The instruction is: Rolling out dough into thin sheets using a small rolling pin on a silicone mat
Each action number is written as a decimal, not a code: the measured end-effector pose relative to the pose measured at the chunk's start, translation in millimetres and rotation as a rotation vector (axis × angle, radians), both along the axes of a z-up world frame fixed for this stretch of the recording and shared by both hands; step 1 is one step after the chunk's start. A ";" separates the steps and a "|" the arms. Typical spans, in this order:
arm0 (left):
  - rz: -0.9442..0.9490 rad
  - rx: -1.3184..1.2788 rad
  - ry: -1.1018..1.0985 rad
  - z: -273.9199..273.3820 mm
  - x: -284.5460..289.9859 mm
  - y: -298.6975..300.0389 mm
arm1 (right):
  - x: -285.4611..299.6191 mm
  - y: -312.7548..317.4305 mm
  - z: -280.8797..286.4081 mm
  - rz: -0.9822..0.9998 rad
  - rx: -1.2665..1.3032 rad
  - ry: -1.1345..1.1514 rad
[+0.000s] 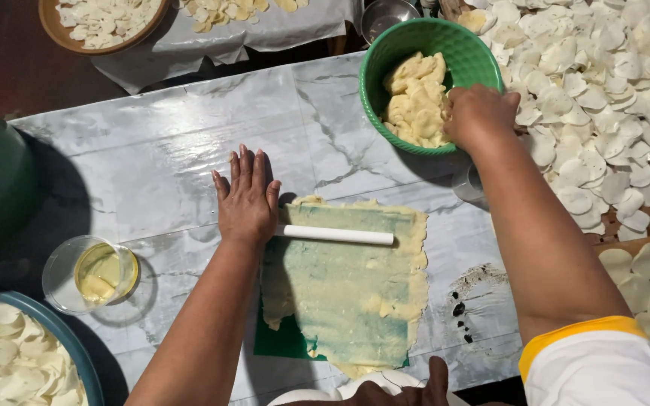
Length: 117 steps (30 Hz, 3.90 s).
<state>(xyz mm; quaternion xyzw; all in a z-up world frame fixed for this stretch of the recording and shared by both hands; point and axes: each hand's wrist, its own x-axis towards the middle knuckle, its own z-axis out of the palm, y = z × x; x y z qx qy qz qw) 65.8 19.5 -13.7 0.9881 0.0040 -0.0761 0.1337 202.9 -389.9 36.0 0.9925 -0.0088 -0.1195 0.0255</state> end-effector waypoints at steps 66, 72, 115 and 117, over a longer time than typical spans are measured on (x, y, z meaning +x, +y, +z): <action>-0.507 -0.402 -0.628 -9.6 -149.3 74.6 | -330.2 191.1 -27.4 0.383 0.279 -0.352; -0.471 -0.434 -0.579 -48.9 -158.9 77.8 | -350.6 199.4 -56.0 0.349 0.327 -0.316; -0.181 -0.098 -0.105 1.6 -151.3 55.7 | -367.5 246.4 -55.9 0.133 0.245 -0.215; -0.193 -0.095 -0.068 -6.6 -170.1 60.9 | -393.0 244.0 -58.4 0.158 0.325 -0.223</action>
